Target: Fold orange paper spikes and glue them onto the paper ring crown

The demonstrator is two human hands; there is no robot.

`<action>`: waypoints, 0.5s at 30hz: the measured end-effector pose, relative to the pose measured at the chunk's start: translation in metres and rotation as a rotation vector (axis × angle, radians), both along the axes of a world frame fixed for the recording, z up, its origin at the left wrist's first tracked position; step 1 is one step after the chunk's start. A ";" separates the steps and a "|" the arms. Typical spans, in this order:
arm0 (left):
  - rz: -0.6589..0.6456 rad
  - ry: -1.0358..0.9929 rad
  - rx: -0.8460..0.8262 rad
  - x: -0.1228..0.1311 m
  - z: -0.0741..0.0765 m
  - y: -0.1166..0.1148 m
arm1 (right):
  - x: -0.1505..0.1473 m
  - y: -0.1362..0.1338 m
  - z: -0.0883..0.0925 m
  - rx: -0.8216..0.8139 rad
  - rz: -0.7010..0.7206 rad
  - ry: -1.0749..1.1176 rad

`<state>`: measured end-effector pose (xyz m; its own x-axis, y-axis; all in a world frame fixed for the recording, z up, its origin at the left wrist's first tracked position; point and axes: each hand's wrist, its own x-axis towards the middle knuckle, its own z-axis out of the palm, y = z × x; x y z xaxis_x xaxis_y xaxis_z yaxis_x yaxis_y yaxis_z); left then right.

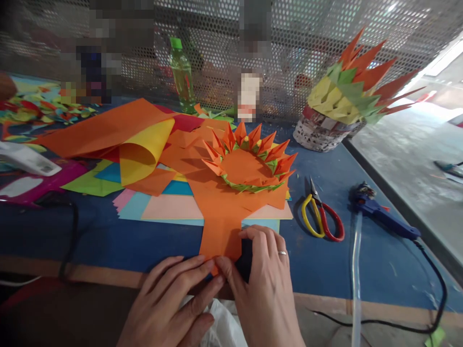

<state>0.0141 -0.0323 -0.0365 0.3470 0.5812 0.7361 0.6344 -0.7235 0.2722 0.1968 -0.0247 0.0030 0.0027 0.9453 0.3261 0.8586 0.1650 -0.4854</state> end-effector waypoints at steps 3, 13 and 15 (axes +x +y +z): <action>0.004 -0.019 0.018 0.000 -0.001 0.001 | 0.000 0.004 -0.002 0.021 -0.025 -0.001; -0.007 0.005 0.016 -0.001 -0.002 0.000 | -0.003 0.003 -0.005 0.170 -0.052 0.000; -0.009 -0.002 0.017 -0.001 -0.002 0.000 | -0.003 0.000 -0.005 0.187 -0.048 0.037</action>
<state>0.0128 -0.0320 -0.0381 0.3508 0.5655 0.7464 0.6276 -0.7335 0.2608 0.1935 -0.0242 -0.0025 0.0620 0.8666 0.4952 0.8496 0.2145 -0.4818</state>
